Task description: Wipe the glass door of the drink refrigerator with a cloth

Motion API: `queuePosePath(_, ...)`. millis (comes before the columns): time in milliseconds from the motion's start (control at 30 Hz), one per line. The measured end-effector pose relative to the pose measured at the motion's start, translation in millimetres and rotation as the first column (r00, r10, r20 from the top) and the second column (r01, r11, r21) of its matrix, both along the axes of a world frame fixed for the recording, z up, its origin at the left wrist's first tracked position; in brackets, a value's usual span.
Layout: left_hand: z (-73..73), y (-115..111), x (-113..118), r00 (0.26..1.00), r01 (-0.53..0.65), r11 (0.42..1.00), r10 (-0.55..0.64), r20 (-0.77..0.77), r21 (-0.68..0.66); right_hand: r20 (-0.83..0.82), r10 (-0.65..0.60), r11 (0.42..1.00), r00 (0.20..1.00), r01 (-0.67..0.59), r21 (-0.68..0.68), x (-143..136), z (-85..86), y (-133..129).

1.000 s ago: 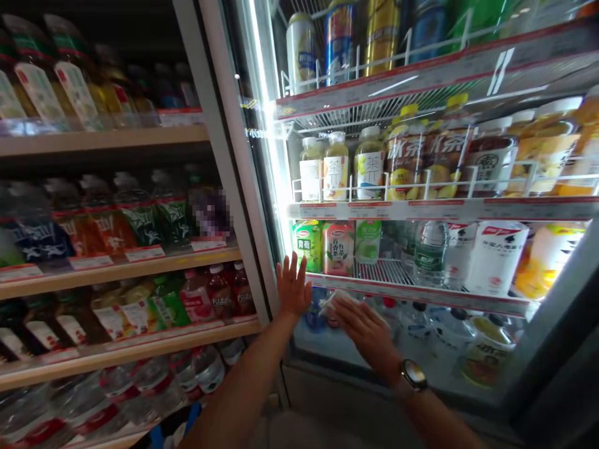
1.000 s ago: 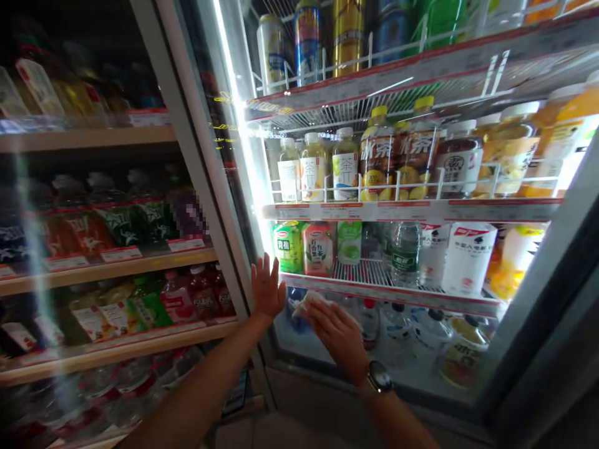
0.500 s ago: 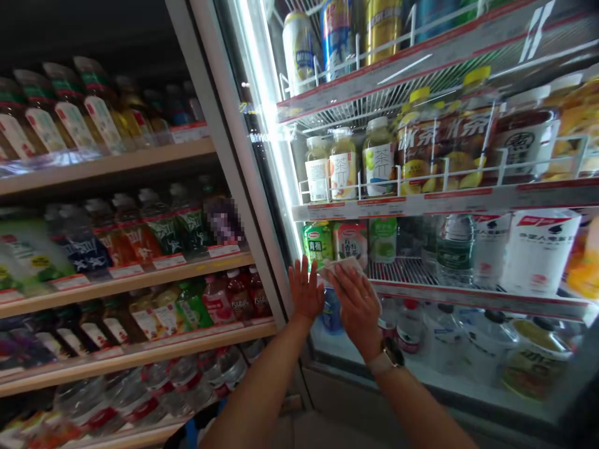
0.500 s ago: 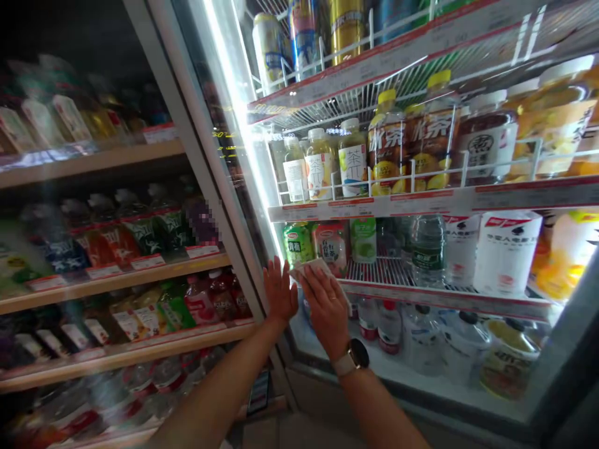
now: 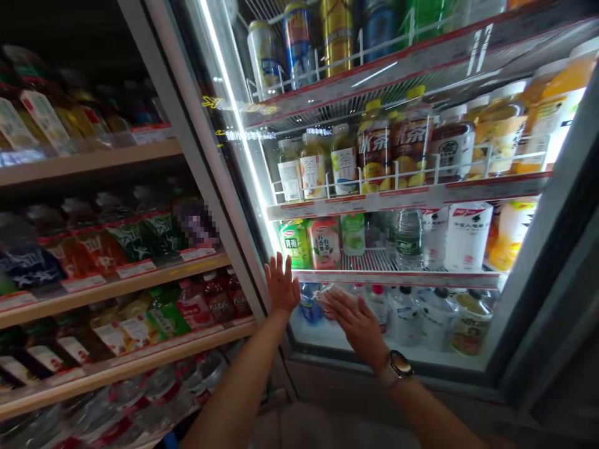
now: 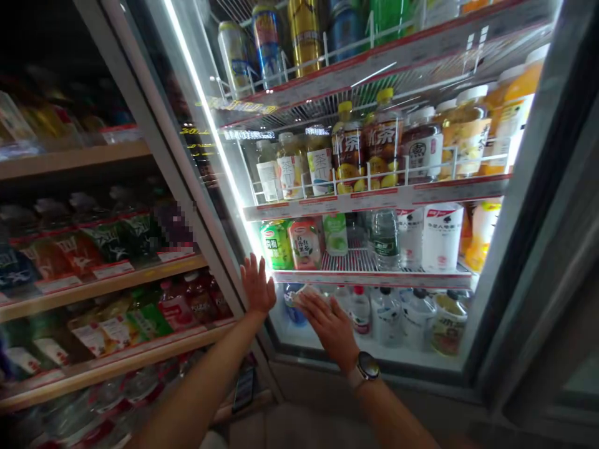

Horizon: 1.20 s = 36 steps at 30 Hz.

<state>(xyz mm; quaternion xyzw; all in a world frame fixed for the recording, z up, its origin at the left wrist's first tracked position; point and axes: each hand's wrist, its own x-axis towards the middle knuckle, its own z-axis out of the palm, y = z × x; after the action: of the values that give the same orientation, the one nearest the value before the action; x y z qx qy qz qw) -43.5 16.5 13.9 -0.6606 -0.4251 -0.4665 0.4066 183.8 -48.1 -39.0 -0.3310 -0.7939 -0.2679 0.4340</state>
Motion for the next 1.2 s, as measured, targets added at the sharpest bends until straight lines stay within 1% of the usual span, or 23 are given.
queuePosePath(67,-1.6,1,-1,1.0,0.003,1.0,-0.003,0.011,-0.014,-0.072,-0.06,0.998,0.996,0.061,0.001,13,5.8,-2)
queuePosePath(133,-2.3,3,-3,1.0,0.001,1.0,-0.001,0.011,-0.006,-0.164,-0.113,0.993,0.98,0.114,-0.002,22,15.1,-3)
queuePosePath(200,-1.3,4,-3,1.0,0.002,1.0,-0.002,0.008,0.003,-0.274,-0.117,0.993,0.955,0.113,-0.028,24,26.1,-4)
queuePosePath(267,2.2,1,0,1.0,0.006,1.0,-0.006,0.022,-0.002,-0.378,-0.065,0.997,0.923,0.047,-0.057,17,36.6,-6)
queuePosePath(333,8.0,-8,7,0.998,0.014,0.999,-0.012,0.062,-0.032,-0.449,-0.001,0.995,0.893,-0.045,-0.091,5,45.6,-9)
queuePosePath(400,13.8,-24,20,0.993,0.029,0.995,-0.017,0.121,-0.098,-0.495,0.047,0.987,0.868,-0.117,-0.111,-11,53.9,-11)
queuePosePath(467,16.6,-44,37,0.986,0.061,0.983,-0.033,0.162,-0.171,-0.52,0.1,0.977,0.849,-0.184,-0.112,-25,61.7,-14)
queuePosePath(500,16.2,-52,46,0.986,0.09,0.977,-0.06,0.152,-0.194,-0.528,0.13,0.97,0.839,-0.218,-0.107,-30,65.5,-15)
queuePosePath(567,12.5,-64,62,0.986,0.165,0.959,-0.159,0.047,-0.23,-0.544,0.187,0.955,0.818,-0.281,-0.095,-38,71.8,-17)
queuePosePath(633,7.6,-67,76,0.968,0.211,0.934,-0.241,-0.071,-0.289,-0.558,0.214,0.947,0.802,-0.31,-0.082,-38,75.5,-17)
queuePosePath(667,5.9,-66,82,0.96,0.214,0.927,-0.258,-0.109,-0.308,-0.555,0.219,0.949,0.802,-0.308,-0.071,-35,76.0,-16)
queuePosePath(733,6.2,-61,93,0.968,0.174,0.939,-0.218,-0.121,-0.296,-0.522,0.207,0.964,0.827,-0.263,-0.034,-23,74.4,-11)
queuePosePath(767,8.4,-58,98,0.977,0.145,0.952,-0.18,-0.112,-0.269,-0.504,0.176,0.978,0.845,-0.21,-0.01,-14,72.4,-8)
queuePosePath(800,12.1,-55,103,0.984,0.118,0.964,-0.145,-0.099,-0.237,-0.493,0.124,0.991,0.861,-0.136,0.011,-4,69.9,-4)
queuePosePath(867,22.7,-51,114,0.993,0.098,0.981,-0.109,-0.056,-0.165,-0.491,-0.031,0.999,0.871,0.046,0.017,16,64.0,4)
queuePosePath(933,34.8,-45,124,0.991,0.135,0.988,-0.136,-0.009,-0.076,-0.473,-0.175,0.979,0.863,0.202,0.005,34,57.9,11)
queuePosePath(967,39.9,-42,128,0.988,0.155,0.987,-0.155,0.007,-0.035,-0.449,-0.22,0.969,0.866,0.248,0.002,40,55.0,14)
queuePosePath(1033,45.7,-33,134,0.984,0.176,0.984,-0.175,-0.008,0.027,-0.403,-0.26,0.957,0.877,0.29,0.012,49,49.7,19)
queuePosePath(1067,45.7,-28,134,0.983,0.178,0.983,-0.177,-0.04,0.045,-0.388,-0.264,0.956,0.883,0.294,0.02,51,47.2,21)
queuePosePath(1133,40.2,-20,129,0.979,0.176,0.983,-0.169,-0.114,0.055,-0.382,-0.259,0.956,0.887,0.292,0.031,51,42.6,25)
queuePosePath(1200,29.2,-15,117,0.977,0.172,0.984,-0.164,-0.137,0.044,-0.399,-0.253,0.953,0.882,0.299,0.055,49,38.7,28)
